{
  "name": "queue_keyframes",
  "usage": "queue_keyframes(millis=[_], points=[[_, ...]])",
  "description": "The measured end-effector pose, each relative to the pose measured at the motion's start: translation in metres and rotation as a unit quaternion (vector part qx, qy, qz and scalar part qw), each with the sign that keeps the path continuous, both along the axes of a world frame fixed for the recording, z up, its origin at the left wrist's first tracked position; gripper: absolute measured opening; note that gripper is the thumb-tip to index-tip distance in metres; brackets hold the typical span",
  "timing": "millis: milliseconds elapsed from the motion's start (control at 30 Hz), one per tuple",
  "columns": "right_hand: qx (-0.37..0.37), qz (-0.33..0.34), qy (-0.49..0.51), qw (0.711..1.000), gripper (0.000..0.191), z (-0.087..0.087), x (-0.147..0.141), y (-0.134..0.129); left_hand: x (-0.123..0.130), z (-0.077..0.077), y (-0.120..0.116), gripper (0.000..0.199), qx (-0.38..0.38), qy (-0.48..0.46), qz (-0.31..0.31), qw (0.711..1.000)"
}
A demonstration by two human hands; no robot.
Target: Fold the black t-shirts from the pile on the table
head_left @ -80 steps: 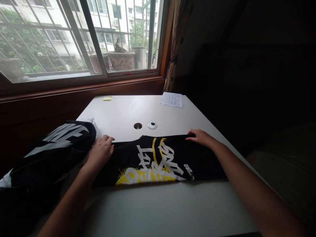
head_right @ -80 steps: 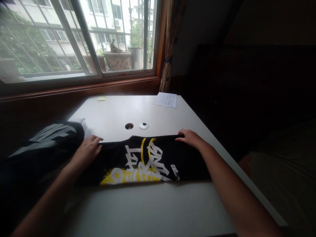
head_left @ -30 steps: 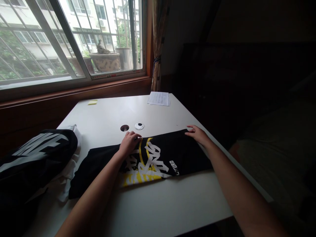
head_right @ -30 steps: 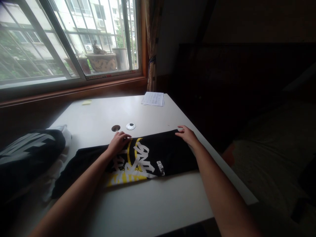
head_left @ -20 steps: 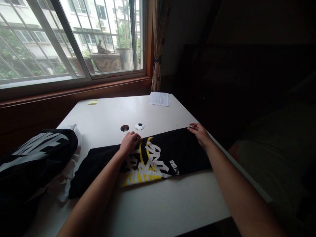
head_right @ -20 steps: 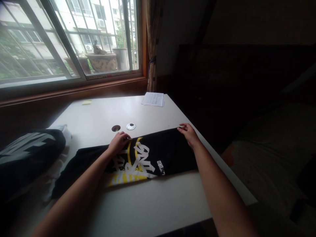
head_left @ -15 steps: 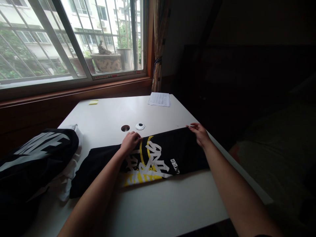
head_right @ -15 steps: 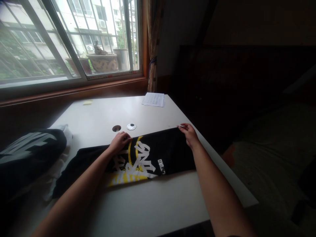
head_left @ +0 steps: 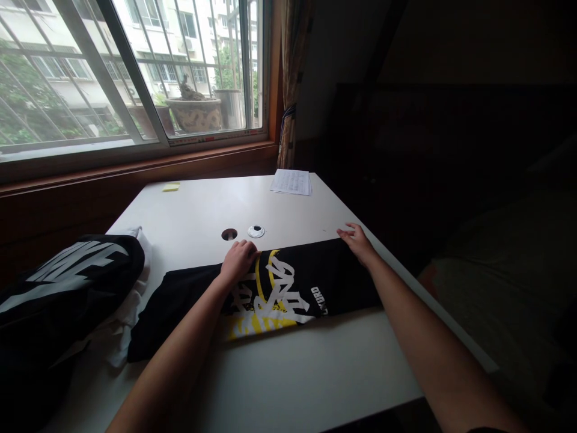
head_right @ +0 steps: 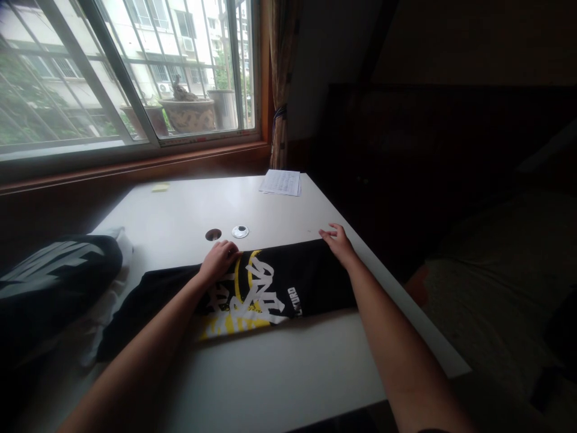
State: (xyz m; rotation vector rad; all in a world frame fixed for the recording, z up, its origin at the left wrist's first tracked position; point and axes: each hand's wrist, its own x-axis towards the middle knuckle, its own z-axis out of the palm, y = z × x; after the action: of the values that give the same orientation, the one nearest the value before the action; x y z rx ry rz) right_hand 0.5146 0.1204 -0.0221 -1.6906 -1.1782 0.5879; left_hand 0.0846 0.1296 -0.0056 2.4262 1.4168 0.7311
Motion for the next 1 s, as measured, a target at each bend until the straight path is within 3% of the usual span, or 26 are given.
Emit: queue_keyframes(millis=[300,500,667,800,900,1000], points=[[-0.139,0.103,0.118,0.978,0.106,0.024,0.009,-0.011,0.001,0.001,0.0,0.015,-0.004,0.028,0.009,1.0],[-0.08,0.084,0.133,0.984,0.094,0.022,0.018,-0.019,0.002,0.001,0.001,0.017,-0.011,0.03,0.009,0.999],[-0.12,0.065,0.099,0.986,0.094,0.018,0.02,-0.033,0.001,0.003,0.003,0.018,-0.021,0.029,0.008,0.999],[-0.134,0.067,0.06,0.987,0.092,0.019,0.018,-0.04,0.005,0.013,0.009,0.02,-0.034,0.03,0.001,0.999],[-0.097,0.062,0.045,0.992,0.084,0.02,0.012,-0.043,0.019,0.026,0.01,0.023,-0.018,0.031,-0.005,0.999],[-0.028,0.073,0.043,0.996,0.075,0.025,0.003,-0.048,0.048,0.037,0.008,0.022,-0.008,0.035,-0.052,0.998]])
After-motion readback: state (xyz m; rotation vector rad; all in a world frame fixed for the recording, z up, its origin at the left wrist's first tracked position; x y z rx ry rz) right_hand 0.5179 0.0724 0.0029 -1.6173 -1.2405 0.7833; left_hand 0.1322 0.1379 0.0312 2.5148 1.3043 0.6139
